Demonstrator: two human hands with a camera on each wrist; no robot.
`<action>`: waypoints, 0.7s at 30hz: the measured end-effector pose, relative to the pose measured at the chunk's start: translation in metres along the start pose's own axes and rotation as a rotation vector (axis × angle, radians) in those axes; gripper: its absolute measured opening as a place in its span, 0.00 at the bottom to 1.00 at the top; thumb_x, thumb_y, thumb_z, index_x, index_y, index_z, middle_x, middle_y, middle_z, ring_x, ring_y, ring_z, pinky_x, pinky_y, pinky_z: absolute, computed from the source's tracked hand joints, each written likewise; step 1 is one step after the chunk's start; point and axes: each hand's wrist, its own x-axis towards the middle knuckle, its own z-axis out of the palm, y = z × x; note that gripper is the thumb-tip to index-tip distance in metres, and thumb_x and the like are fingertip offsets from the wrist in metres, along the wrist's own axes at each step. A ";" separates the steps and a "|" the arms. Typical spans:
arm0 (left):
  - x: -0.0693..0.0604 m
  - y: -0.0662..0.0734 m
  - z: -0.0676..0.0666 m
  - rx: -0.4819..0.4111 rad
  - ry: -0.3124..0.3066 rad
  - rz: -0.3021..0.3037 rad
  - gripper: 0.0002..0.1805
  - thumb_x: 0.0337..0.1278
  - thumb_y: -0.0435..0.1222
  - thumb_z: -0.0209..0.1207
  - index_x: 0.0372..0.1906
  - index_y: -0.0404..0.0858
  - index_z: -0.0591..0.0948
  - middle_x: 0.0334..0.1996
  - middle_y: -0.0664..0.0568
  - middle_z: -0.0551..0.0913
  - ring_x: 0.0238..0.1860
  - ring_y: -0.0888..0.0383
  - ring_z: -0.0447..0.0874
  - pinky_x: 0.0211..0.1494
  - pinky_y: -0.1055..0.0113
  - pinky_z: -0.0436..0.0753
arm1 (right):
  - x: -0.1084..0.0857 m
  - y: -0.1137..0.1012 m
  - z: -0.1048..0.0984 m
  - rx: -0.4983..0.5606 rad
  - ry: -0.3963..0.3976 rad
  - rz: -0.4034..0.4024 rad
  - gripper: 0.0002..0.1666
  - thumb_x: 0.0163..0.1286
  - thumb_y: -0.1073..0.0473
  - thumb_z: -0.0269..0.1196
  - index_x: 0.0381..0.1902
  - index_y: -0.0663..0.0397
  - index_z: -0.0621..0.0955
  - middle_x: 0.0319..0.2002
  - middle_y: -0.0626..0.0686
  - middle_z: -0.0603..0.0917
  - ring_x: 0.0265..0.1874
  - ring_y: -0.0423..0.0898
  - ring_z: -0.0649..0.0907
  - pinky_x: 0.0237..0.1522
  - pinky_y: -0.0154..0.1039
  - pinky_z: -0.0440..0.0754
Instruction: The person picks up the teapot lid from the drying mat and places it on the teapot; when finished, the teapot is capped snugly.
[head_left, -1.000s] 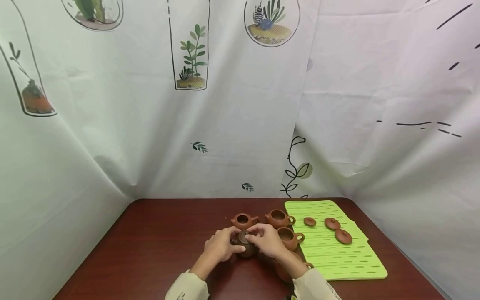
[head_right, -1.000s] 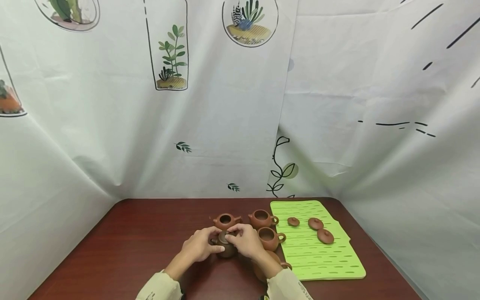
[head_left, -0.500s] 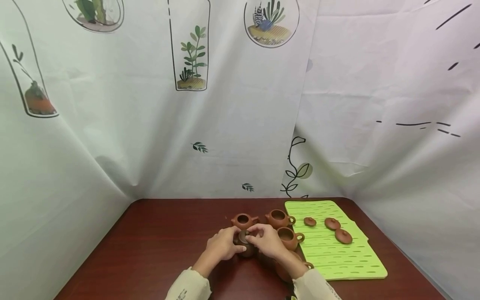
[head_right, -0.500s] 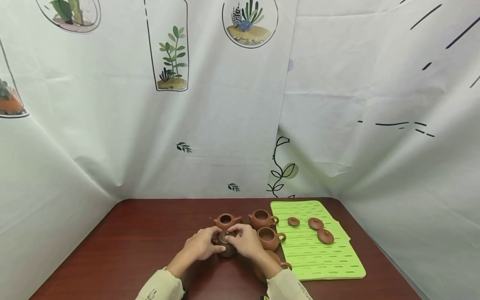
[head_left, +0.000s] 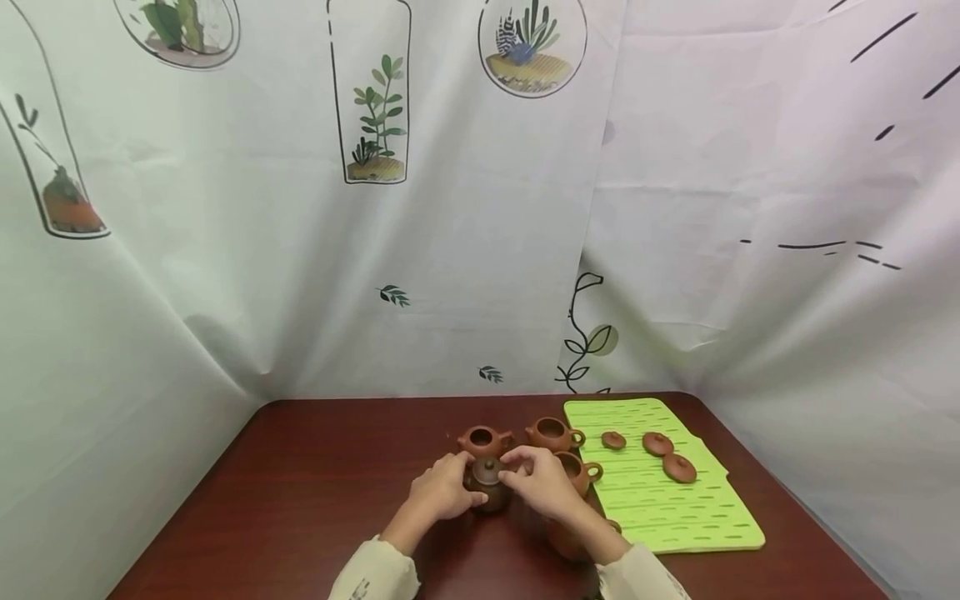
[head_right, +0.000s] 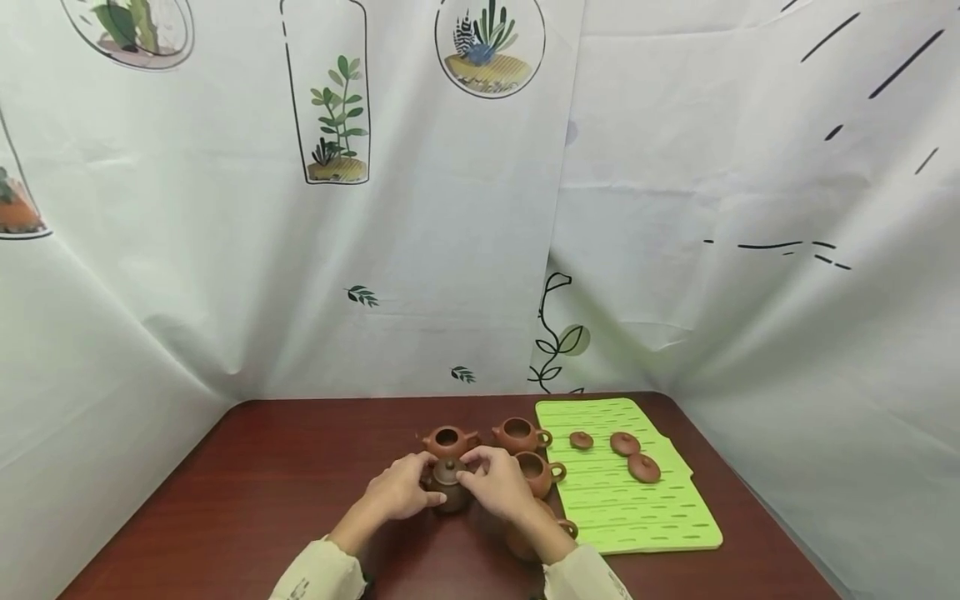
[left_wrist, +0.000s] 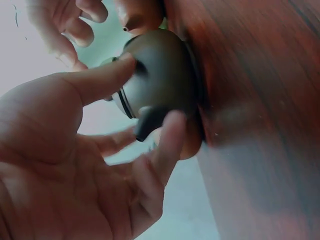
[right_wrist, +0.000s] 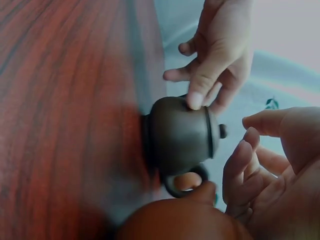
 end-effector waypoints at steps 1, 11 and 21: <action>-0.001 0.002 0.001 0.017 0.015 -0.001 0.33 0.51 0.47 0.73 0.61 0.40 0.77 0.53 0.44 0.78 0.48 0.42 0.81 0.45 0.40 0.77 | -0.001 -0.001 -0.002 0.006 -0.007 0.005 0.12 0.67 0.60 0.66 0.46 0.61 0.84 0.17 0.46 0.75 0.10 0.37 0.68 0.14 0.33 0.67; -0.006 0.033 0.007 0.076 0.159 0.078 0.29 0.57 0.45 0.69 0.63 0.42 0.77 0.64 0.44 0.73 0.23 0.51 0.74 0.27 0.54 0.74 | -0.016 -0.012 -0.029 0.101 -0.034 0.062 0.14 0.69 0.59 0.65 0.48 0.61 0.84 0.18 0.51 0.76 0.11 0.39 0.70 0.16 0.35 0.71; 0.001 0.052 0.011 -0.069 0.116 0.166 0.23 0.59 0.42 0.68 0.59 0.43 0.80 0.63 0.47 0.75 0.45 0.46 0.84 0.41 0.45 0.80 | -0.025 -0.012 -0.062 0.065 0.043 0.105 0.14 0.69 0.59 0.65 0.49 0.61 0.83 0.20 0.55 0.78 0.13 0.39 0.70 0.16 0.33 0.70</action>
